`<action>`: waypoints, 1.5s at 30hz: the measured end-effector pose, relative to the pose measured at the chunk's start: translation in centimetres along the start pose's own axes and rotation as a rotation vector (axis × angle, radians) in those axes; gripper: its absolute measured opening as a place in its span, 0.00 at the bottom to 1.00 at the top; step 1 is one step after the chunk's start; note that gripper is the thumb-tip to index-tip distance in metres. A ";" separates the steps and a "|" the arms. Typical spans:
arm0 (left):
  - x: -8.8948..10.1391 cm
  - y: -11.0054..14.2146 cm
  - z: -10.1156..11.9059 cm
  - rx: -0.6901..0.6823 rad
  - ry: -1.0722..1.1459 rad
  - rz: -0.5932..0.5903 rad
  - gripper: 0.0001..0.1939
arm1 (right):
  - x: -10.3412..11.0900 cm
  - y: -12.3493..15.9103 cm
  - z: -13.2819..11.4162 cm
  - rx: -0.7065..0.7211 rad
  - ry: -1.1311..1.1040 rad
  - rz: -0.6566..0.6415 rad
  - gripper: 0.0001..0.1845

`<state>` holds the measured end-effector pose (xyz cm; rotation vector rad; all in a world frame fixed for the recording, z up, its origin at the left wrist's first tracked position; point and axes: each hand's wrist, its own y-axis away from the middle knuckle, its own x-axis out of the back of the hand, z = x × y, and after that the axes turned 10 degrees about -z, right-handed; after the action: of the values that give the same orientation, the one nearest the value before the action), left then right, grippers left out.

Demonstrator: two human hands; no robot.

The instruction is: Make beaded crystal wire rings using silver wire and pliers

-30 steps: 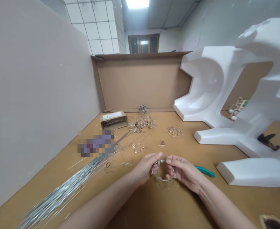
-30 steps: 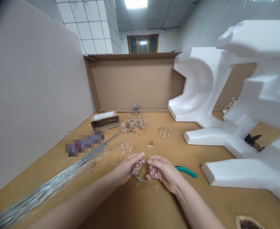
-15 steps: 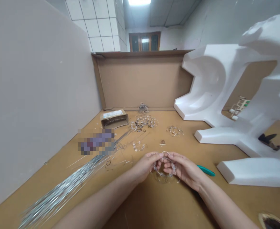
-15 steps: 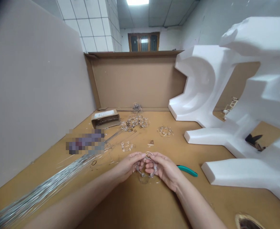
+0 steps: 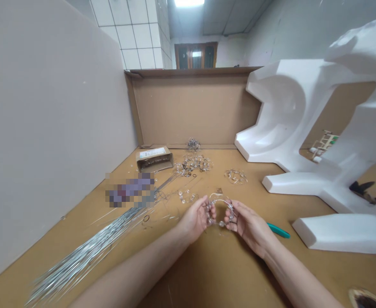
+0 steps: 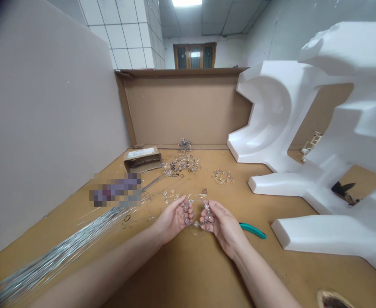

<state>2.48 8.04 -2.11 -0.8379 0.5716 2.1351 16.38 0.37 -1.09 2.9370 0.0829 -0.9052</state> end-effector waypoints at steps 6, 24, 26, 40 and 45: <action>-0.5 0.4 -0.4 -0.014 -0.260 0.034 0.20 | -1.0 0.2 0.2 -0.001 0.158 0.138 0.15; -2.1 1.3 -1.8 0.008 -0.252 -0.076 0.25 | -2.3 0.4 1.7 0.017 0.078 0.111 0.21; -2.1 1.3 -2.0 0.036 -0.188 -0.103 0.25 | -2.3 0.4 1.8 0.002 0.057 0.107 0.21; -0.2 0.0 0.1 0.015 0.205 0.056 0.22 | -1.2 0.9 2.2 0.405 1.157 0.105 0.50; -0.9 0.5 -0.2 0.145 0.362 -0.093 0.21 | -1.8 1.4 2.5 0.378 1.379 0.081 0.59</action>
<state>2.65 7.13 -1.54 -1.1544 0.8435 1.8436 13.65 -1.24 -2.07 3.1706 -0.1563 1.3133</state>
